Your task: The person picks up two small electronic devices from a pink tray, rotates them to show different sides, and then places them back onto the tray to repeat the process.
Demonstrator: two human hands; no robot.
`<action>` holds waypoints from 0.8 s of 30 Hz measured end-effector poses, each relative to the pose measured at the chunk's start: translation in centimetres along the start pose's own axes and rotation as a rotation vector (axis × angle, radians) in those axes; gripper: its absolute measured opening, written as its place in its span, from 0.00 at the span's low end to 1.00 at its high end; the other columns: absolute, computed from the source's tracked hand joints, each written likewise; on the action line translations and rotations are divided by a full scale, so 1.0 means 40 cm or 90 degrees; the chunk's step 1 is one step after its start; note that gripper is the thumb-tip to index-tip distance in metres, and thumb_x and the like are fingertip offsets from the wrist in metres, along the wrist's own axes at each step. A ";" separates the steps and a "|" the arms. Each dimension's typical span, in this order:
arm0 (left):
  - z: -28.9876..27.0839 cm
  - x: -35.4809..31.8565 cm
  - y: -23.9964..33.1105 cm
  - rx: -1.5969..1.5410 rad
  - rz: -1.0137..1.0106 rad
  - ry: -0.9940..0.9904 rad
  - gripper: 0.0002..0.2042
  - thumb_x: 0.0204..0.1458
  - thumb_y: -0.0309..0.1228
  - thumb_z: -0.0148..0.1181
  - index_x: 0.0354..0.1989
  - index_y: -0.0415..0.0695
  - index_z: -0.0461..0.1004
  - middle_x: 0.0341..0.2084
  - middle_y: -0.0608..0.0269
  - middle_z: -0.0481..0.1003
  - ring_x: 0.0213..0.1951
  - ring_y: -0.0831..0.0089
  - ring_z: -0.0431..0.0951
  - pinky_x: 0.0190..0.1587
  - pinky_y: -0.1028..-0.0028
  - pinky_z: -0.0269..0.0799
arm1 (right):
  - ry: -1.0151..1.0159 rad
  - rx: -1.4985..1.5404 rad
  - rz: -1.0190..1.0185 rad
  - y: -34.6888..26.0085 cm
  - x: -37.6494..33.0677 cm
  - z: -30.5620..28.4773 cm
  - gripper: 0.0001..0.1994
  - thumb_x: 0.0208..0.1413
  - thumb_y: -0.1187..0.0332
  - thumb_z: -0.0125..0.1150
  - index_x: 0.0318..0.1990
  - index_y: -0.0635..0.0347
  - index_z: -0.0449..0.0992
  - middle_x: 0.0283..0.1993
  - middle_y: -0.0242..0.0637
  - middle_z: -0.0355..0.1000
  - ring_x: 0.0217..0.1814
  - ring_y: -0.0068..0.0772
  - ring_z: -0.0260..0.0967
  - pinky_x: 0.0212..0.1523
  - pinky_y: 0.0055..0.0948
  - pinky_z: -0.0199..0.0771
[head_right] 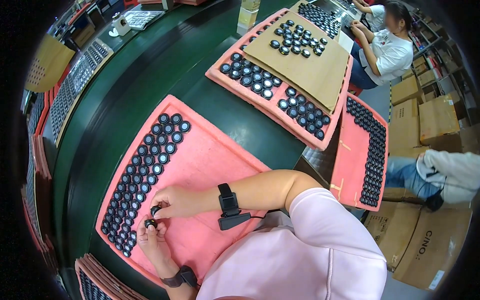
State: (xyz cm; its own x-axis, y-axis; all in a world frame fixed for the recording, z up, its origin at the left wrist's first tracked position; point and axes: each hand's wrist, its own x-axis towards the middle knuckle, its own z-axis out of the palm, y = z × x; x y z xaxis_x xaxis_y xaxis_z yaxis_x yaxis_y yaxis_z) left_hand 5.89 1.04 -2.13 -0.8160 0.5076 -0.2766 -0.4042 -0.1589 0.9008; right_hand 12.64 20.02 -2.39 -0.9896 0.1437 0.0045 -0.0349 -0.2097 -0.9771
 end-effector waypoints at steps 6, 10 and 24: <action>0.013 0.005 0.006 0.009 -0.006 -0.007 0.14 0.58 0.24 0.55 0.51 0.35 0.68 0.37 0.59 0.77 0.32 0.74 0.80 0.36 0.77 0.80 | 0.024 -0.037 -0.024 0.001 0.003 -0.004 0.08 0.51 0.71 0.63 0.37 0.64 0.78 0.31 0.35 0.75 0.31 0.23 0.70 0.33 0.26 0.73; 0.007 0.013 0.002 0.008 -0.011 -0.011 0.10 0.57 0.24 0.57 0.46 0.36 0.70 0.36 0.57 0.77 0.32 0.72 0.81 0.37 0.75 0.81 | -0.018 -0.058 -0.003 -0.001 0.006 -0.012 0.08 0.54 0.74 0.61 0.41 0.64 0.77 0.36 0.34 0.73 0.35 0.24 0.70 0.38 0.26 0.73; 0.001 -0.007 0.000 -0.021 0.032 -0.012 0.09 0.57 0.22 0.55 0.45 0.36 0.68 0.38 0.57 0.75 0.37 0.67 0.81 0.39 0.73 0.80 | -0.082 0.104 -0.036 0.037 -0.005 0.013 0.10 0.56 0.80 0.57 0.45 0.65 0.69 0.42 0.36 0.72 0.41 0.23 0.73 0.42 0.24 0.76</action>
State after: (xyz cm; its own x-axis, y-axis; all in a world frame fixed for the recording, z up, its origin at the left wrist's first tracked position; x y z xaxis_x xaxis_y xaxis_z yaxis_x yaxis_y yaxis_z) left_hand 6.12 0.92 -2.03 -0.8283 0.5136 -0.2241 -0.3760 -0.2128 0.9019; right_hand 12.71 19.19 -3.71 -0.9947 0.0379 0.0958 -0.1030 -0.3609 -0.9269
